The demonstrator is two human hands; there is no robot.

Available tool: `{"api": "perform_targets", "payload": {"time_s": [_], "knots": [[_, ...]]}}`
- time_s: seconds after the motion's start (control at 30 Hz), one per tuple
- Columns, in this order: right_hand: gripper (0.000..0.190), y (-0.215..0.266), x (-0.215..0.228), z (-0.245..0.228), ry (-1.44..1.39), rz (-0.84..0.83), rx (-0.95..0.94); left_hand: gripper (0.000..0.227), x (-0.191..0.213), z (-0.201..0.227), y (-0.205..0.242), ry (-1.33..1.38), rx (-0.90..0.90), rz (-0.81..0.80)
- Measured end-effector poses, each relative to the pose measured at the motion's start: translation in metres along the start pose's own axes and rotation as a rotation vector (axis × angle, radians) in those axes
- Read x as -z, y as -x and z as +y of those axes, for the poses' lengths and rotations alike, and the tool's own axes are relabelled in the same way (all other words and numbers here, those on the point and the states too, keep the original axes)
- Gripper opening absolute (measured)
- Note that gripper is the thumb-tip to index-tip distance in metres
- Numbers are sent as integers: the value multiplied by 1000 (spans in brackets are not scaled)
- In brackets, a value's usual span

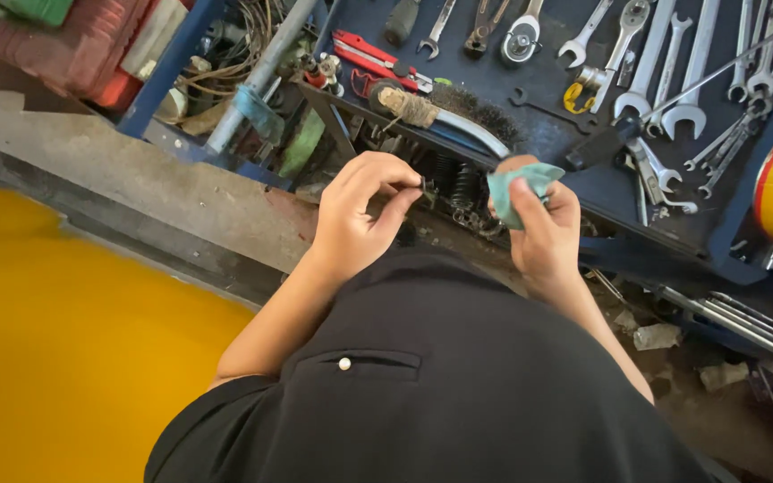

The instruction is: The person cleans various tools on a workbench using a blue cloth. They wipe a red utility knife, a pair of pliers, a ratchet, and a socket, then place them back on the workbench.

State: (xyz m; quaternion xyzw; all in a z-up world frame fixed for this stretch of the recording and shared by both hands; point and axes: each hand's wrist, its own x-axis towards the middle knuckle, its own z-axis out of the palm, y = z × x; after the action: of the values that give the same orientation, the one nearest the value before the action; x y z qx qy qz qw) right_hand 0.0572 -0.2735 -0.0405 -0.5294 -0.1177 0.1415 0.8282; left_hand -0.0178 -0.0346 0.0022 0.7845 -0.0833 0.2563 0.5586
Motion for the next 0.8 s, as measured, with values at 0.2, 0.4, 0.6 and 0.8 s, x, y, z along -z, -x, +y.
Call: {"api": "perform_targets", "payload": {"time_s": [0.2, 0.4, 0.6, 0.8], "knots": [[23, 33, 6, -27, -14, -31, -99, 25, -14, 24, 8, 16, 65, 19], [47, 75, 27, -30, -23, -28, -276, 30, -28, 50, 28, -34, 5, 15], [40, 104, 51, -23, 23, -195, -404, 25, -37, 55, 61, 28, 138, 4], [23, 125, 81, 4, 106, -383, -427, 25, -46, 36, 105, 283, 304, 44]]}}
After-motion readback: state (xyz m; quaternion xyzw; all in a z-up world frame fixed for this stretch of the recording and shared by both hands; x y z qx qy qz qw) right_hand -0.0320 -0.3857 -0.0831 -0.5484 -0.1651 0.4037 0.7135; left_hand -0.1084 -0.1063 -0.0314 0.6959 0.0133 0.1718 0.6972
